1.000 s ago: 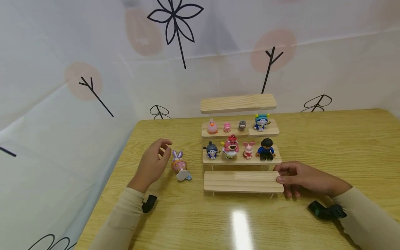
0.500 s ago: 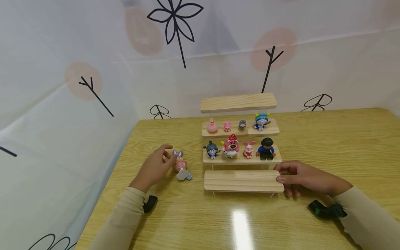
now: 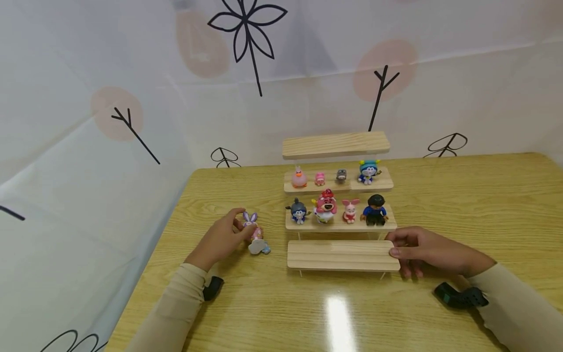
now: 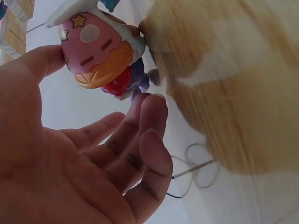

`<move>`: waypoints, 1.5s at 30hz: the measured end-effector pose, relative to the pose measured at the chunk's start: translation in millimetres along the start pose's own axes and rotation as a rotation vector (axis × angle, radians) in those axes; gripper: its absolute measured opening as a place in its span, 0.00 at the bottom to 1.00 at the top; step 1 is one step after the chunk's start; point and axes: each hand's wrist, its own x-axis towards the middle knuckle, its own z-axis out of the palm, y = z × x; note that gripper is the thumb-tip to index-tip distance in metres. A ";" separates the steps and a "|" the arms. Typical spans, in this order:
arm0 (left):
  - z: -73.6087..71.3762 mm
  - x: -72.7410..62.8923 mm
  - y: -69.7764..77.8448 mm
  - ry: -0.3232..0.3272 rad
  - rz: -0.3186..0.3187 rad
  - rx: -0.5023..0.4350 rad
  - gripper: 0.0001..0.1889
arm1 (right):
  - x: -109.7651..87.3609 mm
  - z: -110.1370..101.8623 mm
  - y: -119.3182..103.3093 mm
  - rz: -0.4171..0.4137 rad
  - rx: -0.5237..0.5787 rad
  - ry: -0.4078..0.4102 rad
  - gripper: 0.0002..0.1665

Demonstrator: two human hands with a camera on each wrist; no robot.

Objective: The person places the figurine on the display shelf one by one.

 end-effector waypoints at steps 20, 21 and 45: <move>4.6 2.8 -1.5 -0.094 0.066 -0.141 0.44 | -1.3 0.2 -0.9 0.004 0.003 0.003 0.13; 4.6 2.7 -1.4 -0.095 0.070 -0.139 0.44 | -1.2 0.1 -0.8 0.004 0.003 0.003 0.13; 1.6 -1.3 -0.6 -0.166 0.120 -0.092 0.46 | -0.4 0.0 -0.4 0.016 -0.005 0.011 0.12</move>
